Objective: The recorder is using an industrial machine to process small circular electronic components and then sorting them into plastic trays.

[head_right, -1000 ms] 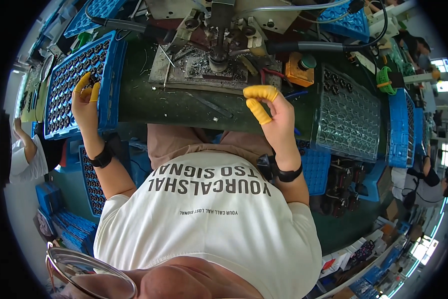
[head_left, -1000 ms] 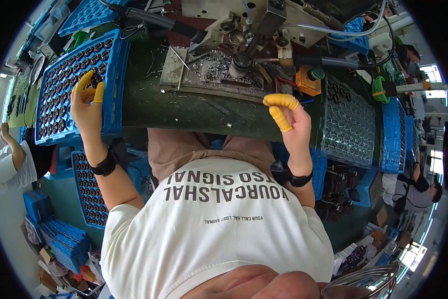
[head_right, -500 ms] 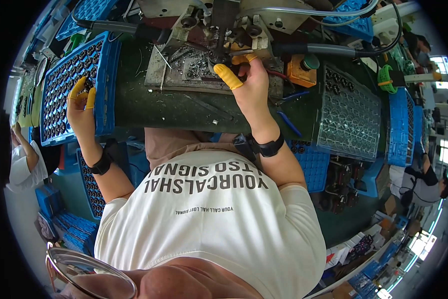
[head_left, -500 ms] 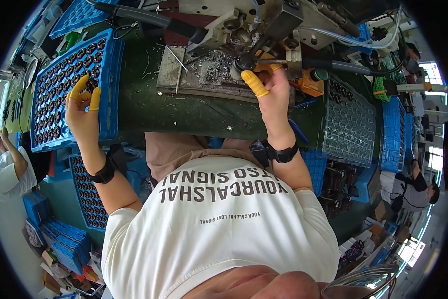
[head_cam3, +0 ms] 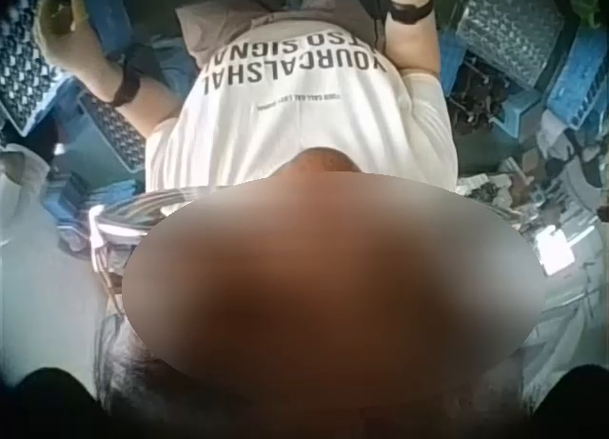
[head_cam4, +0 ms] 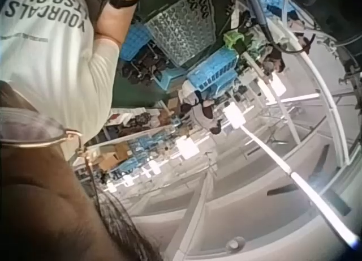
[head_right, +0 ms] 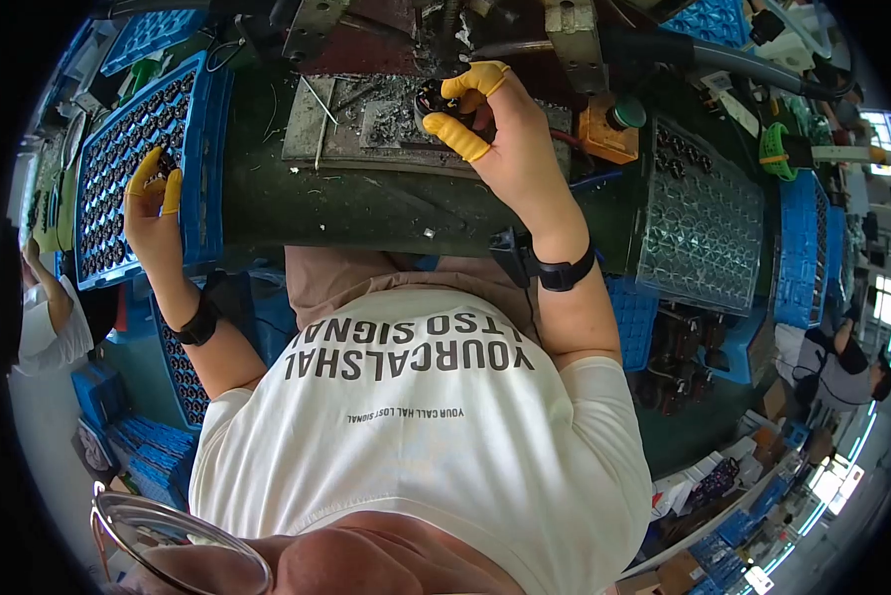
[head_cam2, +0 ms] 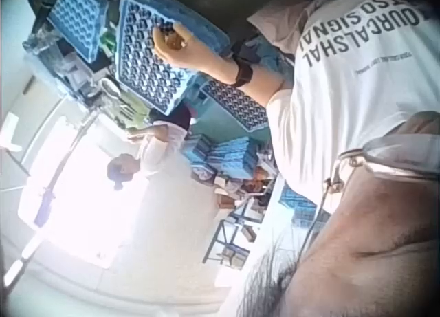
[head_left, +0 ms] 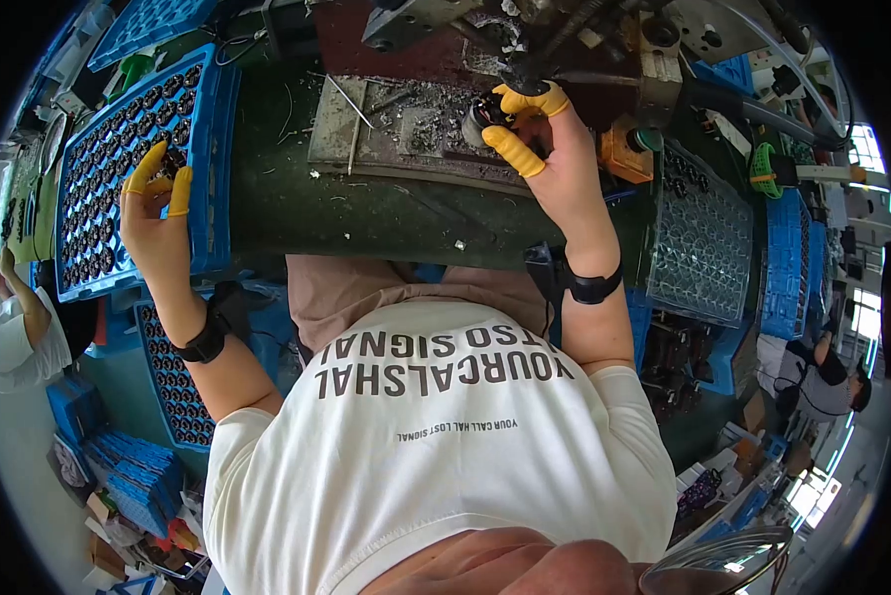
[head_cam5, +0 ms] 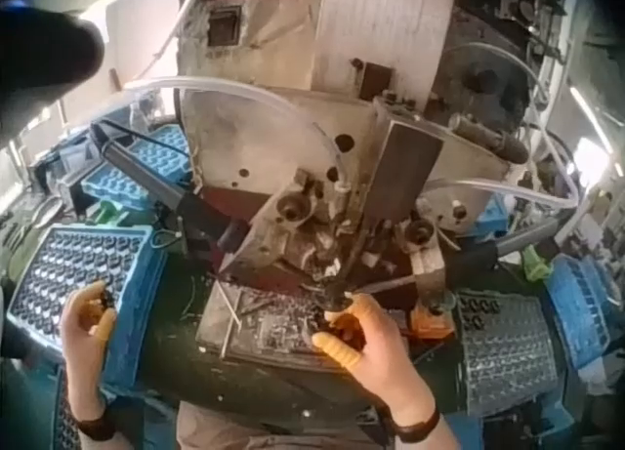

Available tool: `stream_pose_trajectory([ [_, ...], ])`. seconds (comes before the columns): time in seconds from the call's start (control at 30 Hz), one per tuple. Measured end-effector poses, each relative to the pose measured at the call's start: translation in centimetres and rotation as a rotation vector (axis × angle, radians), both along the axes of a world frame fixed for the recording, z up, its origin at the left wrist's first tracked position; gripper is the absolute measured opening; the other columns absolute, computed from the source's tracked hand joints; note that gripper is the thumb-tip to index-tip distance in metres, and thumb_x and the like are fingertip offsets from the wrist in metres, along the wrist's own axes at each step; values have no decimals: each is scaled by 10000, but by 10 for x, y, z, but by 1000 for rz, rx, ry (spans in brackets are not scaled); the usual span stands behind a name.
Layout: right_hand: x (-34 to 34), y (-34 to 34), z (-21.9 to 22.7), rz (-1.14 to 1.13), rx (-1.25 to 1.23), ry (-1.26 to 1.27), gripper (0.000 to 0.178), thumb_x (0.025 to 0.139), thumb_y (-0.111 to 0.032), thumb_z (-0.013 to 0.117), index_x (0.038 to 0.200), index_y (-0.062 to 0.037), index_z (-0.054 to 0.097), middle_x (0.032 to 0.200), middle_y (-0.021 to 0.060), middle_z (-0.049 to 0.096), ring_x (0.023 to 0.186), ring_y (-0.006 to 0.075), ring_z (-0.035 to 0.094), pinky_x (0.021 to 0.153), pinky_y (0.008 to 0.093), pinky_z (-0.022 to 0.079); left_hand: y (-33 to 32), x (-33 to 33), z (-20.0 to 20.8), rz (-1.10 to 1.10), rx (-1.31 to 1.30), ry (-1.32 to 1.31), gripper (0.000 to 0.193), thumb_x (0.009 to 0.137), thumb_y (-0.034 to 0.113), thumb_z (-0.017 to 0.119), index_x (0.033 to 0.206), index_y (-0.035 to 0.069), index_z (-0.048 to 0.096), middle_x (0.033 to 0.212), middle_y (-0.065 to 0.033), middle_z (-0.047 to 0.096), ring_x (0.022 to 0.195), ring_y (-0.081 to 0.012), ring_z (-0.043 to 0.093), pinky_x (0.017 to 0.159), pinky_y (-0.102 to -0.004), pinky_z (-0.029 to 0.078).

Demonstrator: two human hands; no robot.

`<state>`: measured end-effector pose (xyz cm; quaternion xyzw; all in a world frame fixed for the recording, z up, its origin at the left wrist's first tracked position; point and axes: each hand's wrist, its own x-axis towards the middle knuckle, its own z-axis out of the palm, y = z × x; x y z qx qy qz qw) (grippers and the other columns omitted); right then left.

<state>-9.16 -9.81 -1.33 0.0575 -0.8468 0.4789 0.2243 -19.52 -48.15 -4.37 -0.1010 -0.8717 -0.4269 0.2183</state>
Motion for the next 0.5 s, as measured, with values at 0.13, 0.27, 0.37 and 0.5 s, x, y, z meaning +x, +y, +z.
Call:
stream_pose_trajectory([
  [0.13, -5, 0, 1, 39, 5, -5, 332, 781, -173, 783, 1022, -54, 589, 923, 22, 607, 757, 135, 579, 642, 249, 470, -3, 5, 8, 34, -27, 8, 420, 853, 43, 704, 1256, 47, 588, 1048, -74, 670, 932, -123, 646, 855, -243, 509],
  [0.27, -3, 1, 2, 26, 29, -3, 339, 780, -173, 784, 1026, -52, 584, 935, 25, 615, 761, 138, 584, 649, 251, 477, 1, 4, 7, 26, -19, -2, 424, 845, 41, 712, 1251, 47, 593, 1019, -73, 676, 922, -119, 646, 842, -237, 511],
  [0.37, -4, -1, 2, 28, 9, 4, 370, 777, -179, 788, 1044, -55, 564, 936, 28, 617, 760, 140, 587, 652, 254, 479, -3, 3, 8, 34, -26, 34, 381, 804, 90, 762, 1152, 10, 630, 1016, -71, 622, 873, -121, 654, 803, -247, 560],
  [0.5, -3, -6, 1, -15, -31, 25, 436, 767, -194, 802, 1076, -56, 527, 930, 33, 628, 766, 148, 600, 665, 257, 487, -7, 6, 10, 47, -55, 38, 383, 801, 102, 768, 1148, 14, 633, 1016, -71, 623, 868, -121, 656, 796, -245, 560],
])
